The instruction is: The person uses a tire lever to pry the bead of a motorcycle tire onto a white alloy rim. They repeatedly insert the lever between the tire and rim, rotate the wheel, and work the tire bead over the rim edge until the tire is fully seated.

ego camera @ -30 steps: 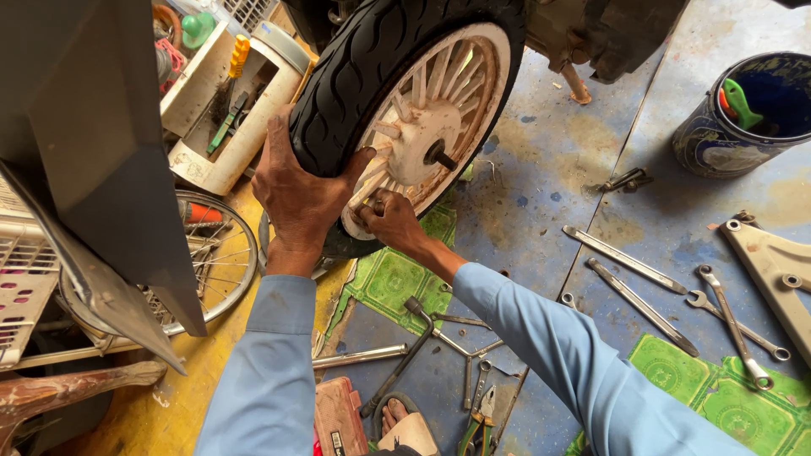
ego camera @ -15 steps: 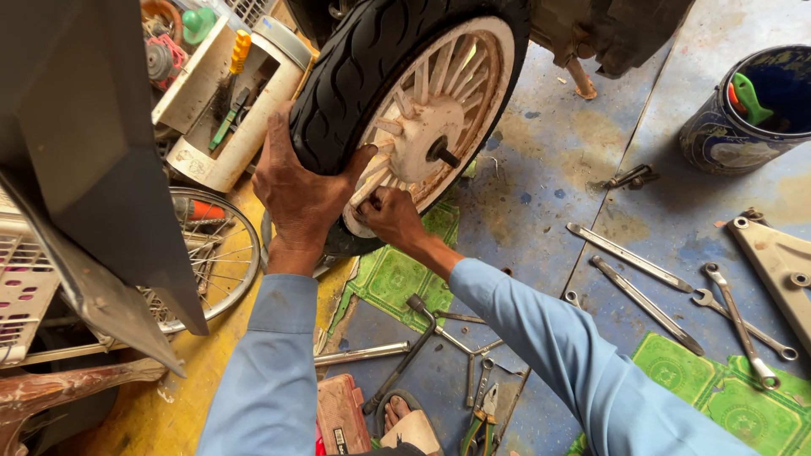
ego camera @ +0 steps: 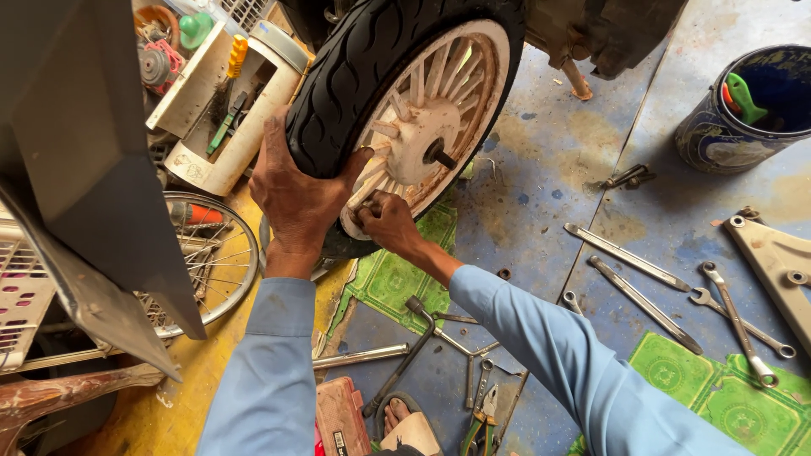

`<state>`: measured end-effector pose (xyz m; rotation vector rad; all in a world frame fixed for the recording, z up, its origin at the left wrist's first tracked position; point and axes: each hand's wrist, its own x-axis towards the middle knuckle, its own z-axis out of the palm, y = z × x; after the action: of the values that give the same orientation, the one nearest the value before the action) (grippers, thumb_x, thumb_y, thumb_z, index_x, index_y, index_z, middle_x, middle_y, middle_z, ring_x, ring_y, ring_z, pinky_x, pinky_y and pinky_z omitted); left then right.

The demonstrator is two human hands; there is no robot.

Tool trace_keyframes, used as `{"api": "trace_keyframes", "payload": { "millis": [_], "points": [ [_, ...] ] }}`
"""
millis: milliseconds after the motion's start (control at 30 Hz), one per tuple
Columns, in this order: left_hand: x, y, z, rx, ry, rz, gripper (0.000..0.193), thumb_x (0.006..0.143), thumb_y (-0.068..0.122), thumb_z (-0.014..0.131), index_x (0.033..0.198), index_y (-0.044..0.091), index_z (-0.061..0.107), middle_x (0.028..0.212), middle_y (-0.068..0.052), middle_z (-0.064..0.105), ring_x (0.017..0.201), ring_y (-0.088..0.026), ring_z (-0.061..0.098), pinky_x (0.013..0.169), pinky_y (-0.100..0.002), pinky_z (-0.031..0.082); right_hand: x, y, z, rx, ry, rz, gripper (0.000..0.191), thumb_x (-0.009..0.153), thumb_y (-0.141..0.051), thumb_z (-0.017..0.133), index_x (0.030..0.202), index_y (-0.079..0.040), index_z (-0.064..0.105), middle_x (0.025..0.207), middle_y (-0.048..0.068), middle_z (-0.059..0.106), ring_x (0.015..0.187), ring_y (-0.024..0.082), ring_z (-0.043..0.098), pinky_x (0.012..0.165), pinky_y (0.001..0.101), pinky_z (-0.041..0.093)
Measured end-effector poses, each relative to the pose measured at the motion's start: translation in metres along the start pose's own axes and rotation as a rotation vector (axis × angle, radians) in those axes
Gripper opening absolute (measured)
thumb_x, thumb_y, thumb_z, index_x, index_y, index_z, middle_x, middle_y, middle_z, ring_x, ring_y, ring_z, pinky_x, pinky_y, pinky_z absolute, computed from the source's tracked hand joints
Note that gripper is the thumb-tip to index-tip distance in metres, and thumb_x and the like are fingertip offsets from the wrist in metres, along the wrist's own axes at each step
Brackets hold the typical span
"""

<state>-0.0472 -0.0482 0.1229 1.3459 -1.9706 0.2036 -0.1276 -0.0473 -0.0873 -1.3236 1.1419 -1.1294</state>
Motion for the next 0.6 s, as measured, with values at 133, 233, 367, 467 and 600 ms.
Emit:
{"api": "trace_keyframes", "payload": {
  "millis": [133,233,367,467,600],
  "points": [
    [-0.0004,0.001,0.0002,-0.026,-0.015,-0.043,0.088,0.078,0.056,0.097,0.134,0.004,0.054,0.113,-0.015,0.071,0.095,-0.034,0.076,0.083,-0.044,0.062,0.0018,0.002,0.0019,-0.234,-0.036,0.056,0.031,0.093,-0.013,0.068,0.071,0.008,0.06,0.059,0.014,0.06,0.05,0.016,0.05,0.048,0.0342,0.043],
    [-0.0006,0.0003,0.0006,-0.018,-0.015,-0.047,0.088,0.077,0.057,0.097,0.133,0.005,0.055,0.112,-0.015,0.071,0.095,-0.034,0.076,0.082,-0.044,0.062,0.0008,0.0004,0.0019,-0.224,0.021,0.052,0.023,0.094,-0.013,0.063,0.074,-0.003,0.063,0.06,0.008,0.061,0.046,0.015,0.051,0.044,0.0332,0.044],
    [-0.0006,-0.0014,0.0011,0.003,-0.019,-0.046,0.088,0.079,0.058,0.097,0.133,0.004,0.054,0.114,-0.016,0.07,0.094,-0.034,0.076,0.083,-0.044,0.062,0.0004,-0.0028,0.0004,0.045,-0.047,0.196,0.014,0.091,-0.012,0.062,0.078,-0.007,0.057,0.062,0.006,0.062,0.048,0.012,0.054,0.045,0.0316,0.046],
    [-0.0009,-0.0012,0.0012,-0.01,-0.022,-0.047,0.088,0.079,0.058,0.097,0.133,0.004,0.055,0.115,-0.016,0.07,0.096,-0.034,0.076,0.083,-0.044,0.062,0.0019,-0.0046,-0.0012,-0.158,-0.062,0.109,0.025,0.093,-0.012,0.065,0.073,0.001,0.059,0.06,0.012,0.058,0.049,0.015,0.049,0.046,0.0339,0.042],
    [-0.0011,0.0001,0.0012,0.007,-0.005,-0.047,0.09,0.075,0.058,0.097,0.133,0.003,0.055,0.114,-0.017,0.07,0.095,-0.035,0.075,0.082,-0.045,0.061,0.0003,-0.0059,-0.0022,-0.132,-0.037,0.057,0.021,0.094,-0.012,0.063,0.077,0.002,0.063,0.062,0.011,0.064,0.05,0.015,0.054,0.049,0.0329,0.046]
  ]
}}
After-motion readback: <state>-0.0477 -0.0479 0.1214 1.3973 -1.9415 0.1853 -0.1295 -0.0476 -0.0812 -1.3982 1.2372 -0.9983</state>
